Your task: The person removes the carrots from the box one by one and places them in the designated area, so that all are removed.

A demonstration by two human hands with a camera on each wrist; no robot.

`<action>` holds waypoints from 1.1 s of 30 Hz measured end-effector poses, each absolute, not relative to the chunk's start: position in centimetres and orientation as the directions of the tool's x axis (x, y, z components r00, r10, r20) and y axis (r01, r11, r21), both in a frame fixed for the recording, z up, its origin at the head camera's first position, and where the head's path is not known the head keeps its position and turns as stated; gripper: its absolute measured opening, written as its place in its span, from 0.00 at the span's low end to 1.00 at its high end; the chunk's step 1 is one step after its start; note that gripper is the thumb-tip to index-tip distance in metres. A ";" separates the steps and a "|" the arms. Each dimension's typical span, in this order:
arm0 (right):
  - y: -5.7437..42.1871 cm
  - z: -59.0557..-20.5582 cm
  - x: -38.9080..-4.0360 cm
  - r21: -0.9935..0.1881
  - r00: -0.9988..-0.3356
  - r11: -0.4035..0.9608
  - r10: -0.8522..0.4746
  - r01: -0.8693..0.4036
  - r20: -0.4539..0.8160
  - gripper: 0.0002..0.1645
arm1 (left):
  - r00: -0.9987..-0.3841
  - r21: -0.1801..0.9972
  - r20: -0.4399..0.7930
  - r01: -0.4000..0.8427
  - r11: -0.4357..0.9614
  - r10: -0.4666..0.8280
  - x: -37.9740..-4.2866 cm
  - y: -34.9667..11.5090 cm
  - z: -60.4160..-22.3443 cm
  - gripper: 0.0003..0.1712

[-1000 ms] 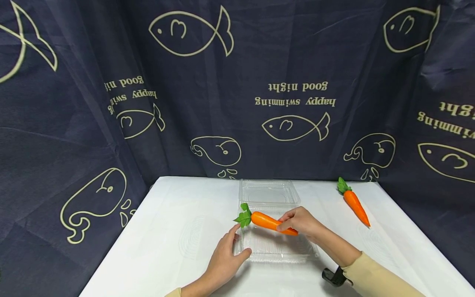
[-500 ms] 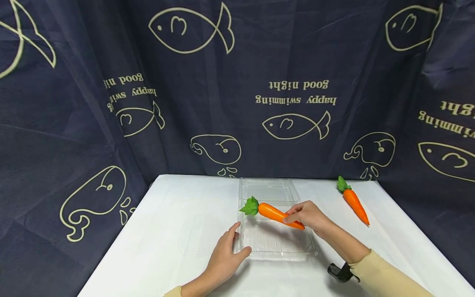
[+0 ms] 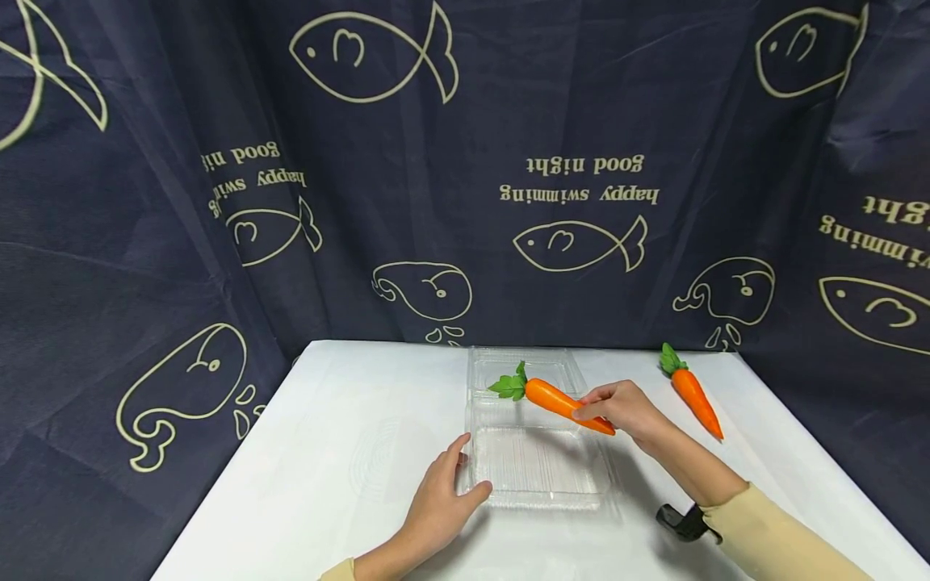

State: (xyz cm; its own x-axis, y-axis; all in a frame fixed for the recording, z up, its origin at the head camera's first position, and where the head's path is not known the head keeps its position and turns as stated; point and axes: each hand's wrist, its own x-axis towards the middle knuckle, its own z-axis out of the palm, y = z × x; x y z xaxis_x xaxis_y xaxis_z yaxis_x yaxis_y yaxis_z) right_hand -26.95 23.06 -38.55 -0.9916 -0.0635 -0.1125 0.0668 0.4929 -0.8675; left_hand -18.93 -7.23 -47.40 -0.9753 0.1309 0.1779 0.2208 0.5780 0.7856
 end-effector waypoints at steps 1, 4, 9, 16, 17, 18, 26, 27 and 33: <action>23.3 -38.5 -27.1 -0.868 -0.992 0.493 -0.057 0.068 -0.109 0.15 | -0.975 0.787 0.176 0.221 0.576 0.133 -18.9 -7.2 -47.4 0.43; 23.9 -38.4 -27.5 -0.867 -0.994 0.493 -0.033 0.073 -0.102 0.16 | -0.977 0.795 0.168 0.214 0.567 0.133 -19.0 -7.2 -47.5 0.43; 24.9 -38.3 -28.0 -0.866 -0.996 0.494 0.005 0.079 -0.088 0.18 | -0.977 0.806 0.161 0.211 0.553 0.138 -19.1 -7.2 -47.6 0.43; 26.2 -38.4 -28.6 -0.858 -0.997 0.509 0.048 0.071 -0.054 0.21 | -0.978 0.809 0.157 0.209 0.549 0.141 -19.0 -7.2 -47.5 0.44; 26.4 -38.4 -28.7 -0.857 -0.997 0.510 0.056 0.071 -0.049 0.22 | -0.978 0.809 0.156 0.208 0.550 0.141 -19.0 -7.2 -47.5 0.44; 26.6 -38.4 -28.8 -0.856 -0.997 0.512 0.063 0.071 -0.045 0.22 | -0.978 0.809 0.155 0.208 0.550 0.140 -19.0 -7.2 -47.5 0.44; 27.9 -38.9 -29.7 -0.864 -0.991 0.492 0.122 0.108 -0.055 0.25 | -0.978 0.815 0.149 0.204 0.542 0.144 -18.9 -7.2 -47.3 0.44; 28.1 -39.0 -29.7 -0.862 -0.990 0.494 0.127 0.109 -0.053 0.25 | -0.978 0.815 0.149 0.205 0.542 0.145 -18.9 -7.2 -47.3 0.44; 28.9 -39.9 -30.3 -0.851 -0.985 0.514 0.171 0.110 -0.025 0.28 | -0.975 0.808 0.166 0.221 0.545 0.149 -18.8 -7.2 -47.3 0.44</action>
State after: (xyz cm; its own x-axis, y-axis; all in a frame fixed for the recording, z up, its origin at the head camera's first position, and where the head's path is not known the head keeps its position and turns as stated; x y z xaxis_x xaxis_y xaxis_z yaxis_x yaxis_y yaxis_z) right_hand -30.25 28.88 -39.87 -0.9850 0.1706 -0.0248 0.1104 0.5137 -0.8509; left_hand -18.84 -7.19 -47.27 -0.9747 0.1490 0.1663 0.2213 0.5455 0.8084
